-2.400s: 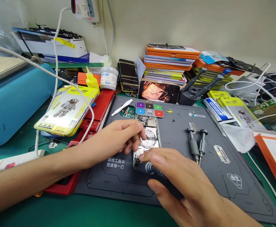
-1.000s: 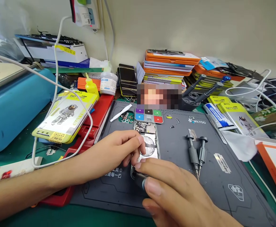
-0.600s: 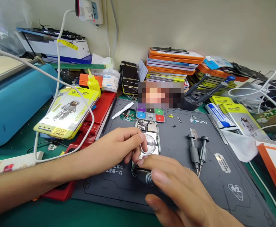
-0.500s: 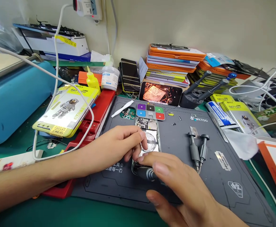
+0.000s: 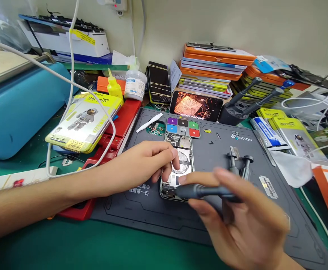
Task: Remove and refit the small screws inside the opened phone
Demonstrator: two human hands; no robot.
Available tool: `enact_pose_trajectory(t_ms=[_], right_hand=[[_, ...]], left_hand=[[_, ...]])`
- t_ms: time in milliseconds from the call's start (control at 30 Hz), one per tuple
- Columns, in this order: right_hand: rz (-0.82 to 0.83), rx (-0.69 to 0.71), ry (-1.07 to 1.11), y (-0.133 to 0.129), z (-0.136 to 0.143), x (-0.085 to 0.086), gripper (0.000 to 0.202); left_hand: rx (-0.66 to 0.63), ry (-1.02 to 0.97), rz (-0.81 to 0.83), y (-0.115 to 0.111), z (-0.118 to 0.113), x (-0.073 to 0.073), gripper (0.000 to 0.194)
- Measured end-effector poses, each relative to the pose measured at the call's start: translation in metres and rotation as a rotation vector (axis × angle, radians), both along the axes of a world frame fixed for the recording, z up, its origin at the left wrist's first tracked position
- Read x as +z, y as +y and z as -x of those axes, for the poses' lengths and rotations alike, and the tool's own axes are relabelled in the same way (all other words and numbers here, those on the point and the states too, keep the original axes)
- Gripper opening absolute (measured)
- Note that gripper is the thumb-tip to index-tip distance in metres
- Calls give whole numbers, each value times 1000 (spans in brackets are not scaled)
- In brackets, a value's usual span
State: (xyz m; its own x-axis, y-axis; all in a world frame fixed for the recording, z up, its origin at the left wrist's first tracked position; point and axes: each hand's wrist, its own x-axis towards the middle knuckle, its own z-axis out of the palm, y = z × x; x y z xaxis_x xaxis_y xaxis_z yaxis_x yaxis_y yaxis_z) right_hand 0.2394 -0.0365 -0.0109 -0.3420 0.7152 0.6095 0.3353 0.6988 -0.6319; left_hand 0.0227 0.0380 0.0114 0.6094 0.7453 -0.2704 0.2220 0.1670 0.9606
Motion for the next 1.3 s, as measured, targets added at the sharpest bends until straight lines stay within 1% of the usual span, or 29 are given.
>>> enact_pose_trajectory(t_ms=[100, 200, 300, 400, 467, 533, 633, 700, 833, 1033, 1200, 1300], right_hand=[[39, -120, 112, -2, -4, 0, 77], [94, -133, 84, -2, -8, -2, 77], [112, -67, -2, -4, -11, -5, 82], [68, 36, -58, -5, -12, -6, 88], [49, 77, -68, -5, -10, -6, 90], [38, 91, -63, -4, -9, -6, 90], [49, 68, -30, -4, -10, -8, 86], [70, 47, -20, -5, -11, -11, 87], [78, 52, -37, -4, -12, -12, 90], [86, 109, -89, 1, -11, -5, 86], [58, 179, -111, 6, -12, -1, 88], [13, 205, -146, 9, -11, 2, 86]], left_hand=[[-7, 8, 8, 0, 1, 0, 30], [-11, 13, 6, 1, 1, 0, 31], [-7, 7, 12, 0, 0, 0, 33], [0, -5, 14, -1, -1, 0, 34], [0, -3, 11, -1, -1, 1, 34], [1, 0, 9, -1, -1, 1, 35], [4, 12, 6, -1, -1, 2, 35], [-1, 16, 3, -1, 0, 2, 33], [-6, 1, -4, -1, 0, 1, 32], [-17, -15, -30, -1, 1, -1, 33], [-17, -12, -38, -2, 1, -1, 35], [-18, 2, -33, -2, 1, 1, 33]])
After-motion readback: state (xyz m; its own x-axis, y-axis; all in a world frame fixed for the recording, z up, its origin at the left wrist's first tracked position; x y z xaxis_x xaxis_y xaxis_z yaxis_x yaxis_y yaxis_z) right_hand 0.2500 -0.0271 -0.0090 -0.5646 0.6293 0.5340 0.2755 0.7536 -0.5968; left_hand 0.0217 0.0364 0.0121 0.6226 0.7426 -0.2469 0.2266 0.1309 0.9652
